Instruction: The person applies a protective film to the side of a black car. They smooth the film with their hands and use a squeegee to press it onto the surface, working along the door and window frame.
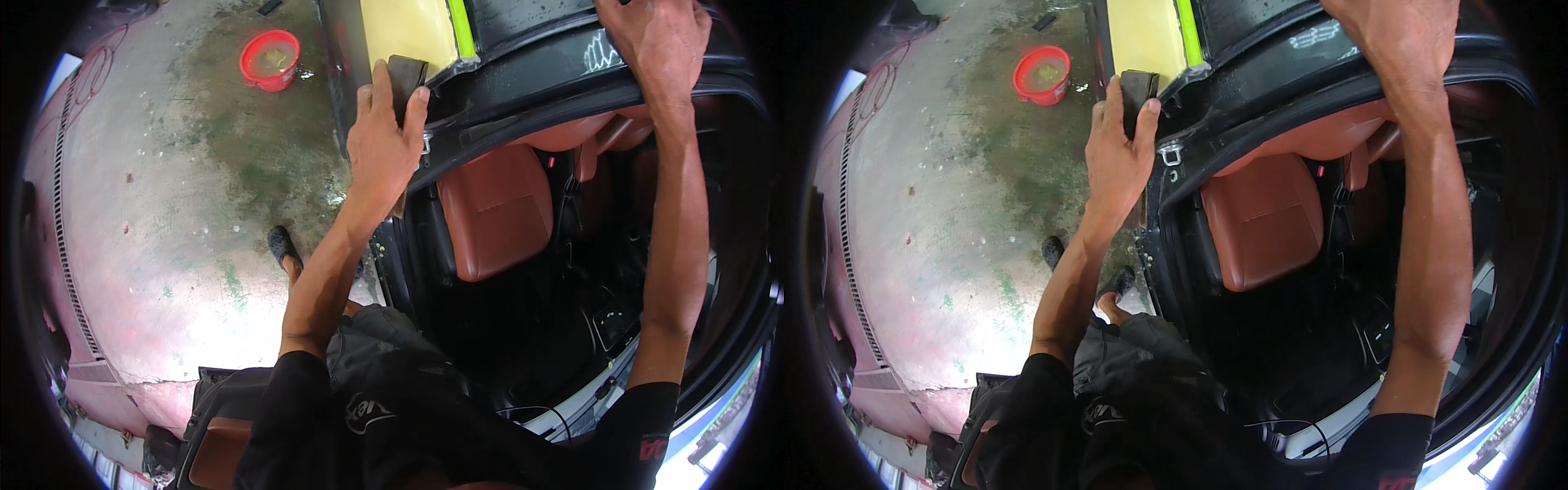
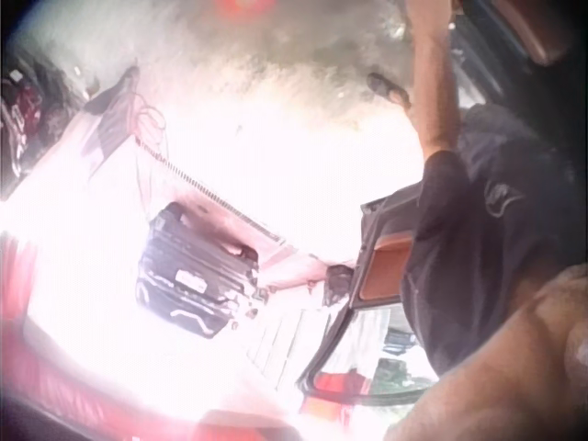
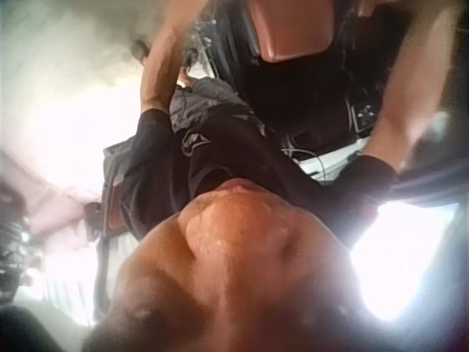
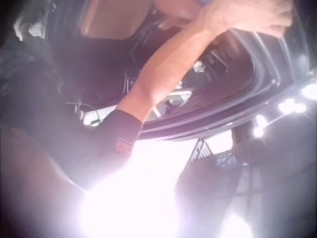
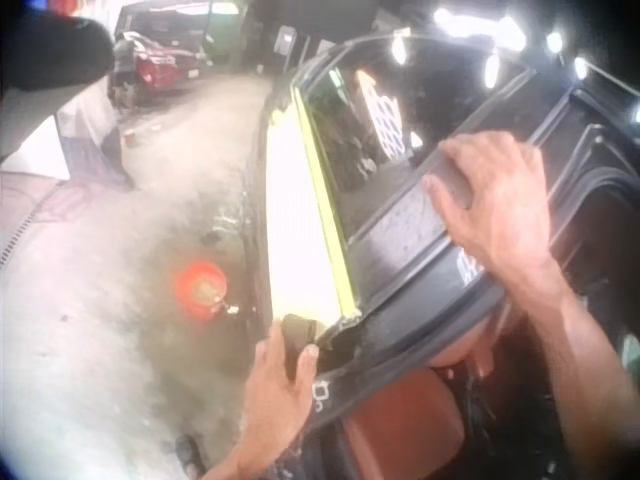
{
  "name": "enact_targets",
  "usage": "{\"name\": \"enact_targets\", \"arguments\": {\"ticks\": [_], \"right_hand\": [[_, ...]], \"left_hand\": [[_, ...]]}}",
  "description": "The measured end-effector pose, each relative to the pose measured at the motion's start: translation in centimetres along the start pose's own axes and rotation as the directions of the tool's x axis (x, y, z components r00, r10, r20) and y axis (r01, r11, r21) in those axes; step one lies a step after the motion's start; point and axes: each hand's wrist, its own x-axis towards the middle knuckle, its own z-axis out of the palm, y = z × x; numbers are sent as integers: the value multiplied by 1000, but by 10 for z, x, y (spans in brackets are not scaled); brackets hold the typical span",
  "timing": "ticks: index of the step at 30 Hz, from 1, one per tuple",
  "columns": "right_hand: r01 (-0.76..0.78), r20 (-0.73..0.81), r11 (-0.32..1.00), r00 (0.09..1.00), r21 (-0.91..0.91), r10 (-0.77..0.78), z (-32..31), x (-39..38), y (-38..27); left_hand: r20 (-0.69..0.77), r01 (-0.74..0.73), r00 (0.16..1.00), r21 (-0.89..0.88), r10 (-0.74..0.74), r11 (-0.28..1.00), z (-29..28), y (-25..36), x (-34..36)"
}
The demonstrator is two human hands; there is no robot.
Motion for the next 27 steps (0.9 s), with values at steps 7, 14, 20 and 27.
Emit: {"name": "enact_targets", "arguments": {"ticks": [7, 14, 20, 27], "right_hand": [[16, 37, 1000, 999, -14, -15, -10, 5, 2], [-36, 18, 998, 999, 52, 35, -13, 8, -2], [-36, 55, 998, 998, 47, 33, -17, 7, 4], [-51, 32, 998, 998, 46, 49, -14, 10, -2]], "left_hand": [[-4, 133, 991, 80, -133, 988, 5, 60, 44], [-21, 151, 988, 21, -150, 988, 10, 79, 48], [-128, 36, 991, 17, -33, 999, 34, 75, 61], [-189, -45, 981, 40, 52, 998, 41, 64, 40]]}}
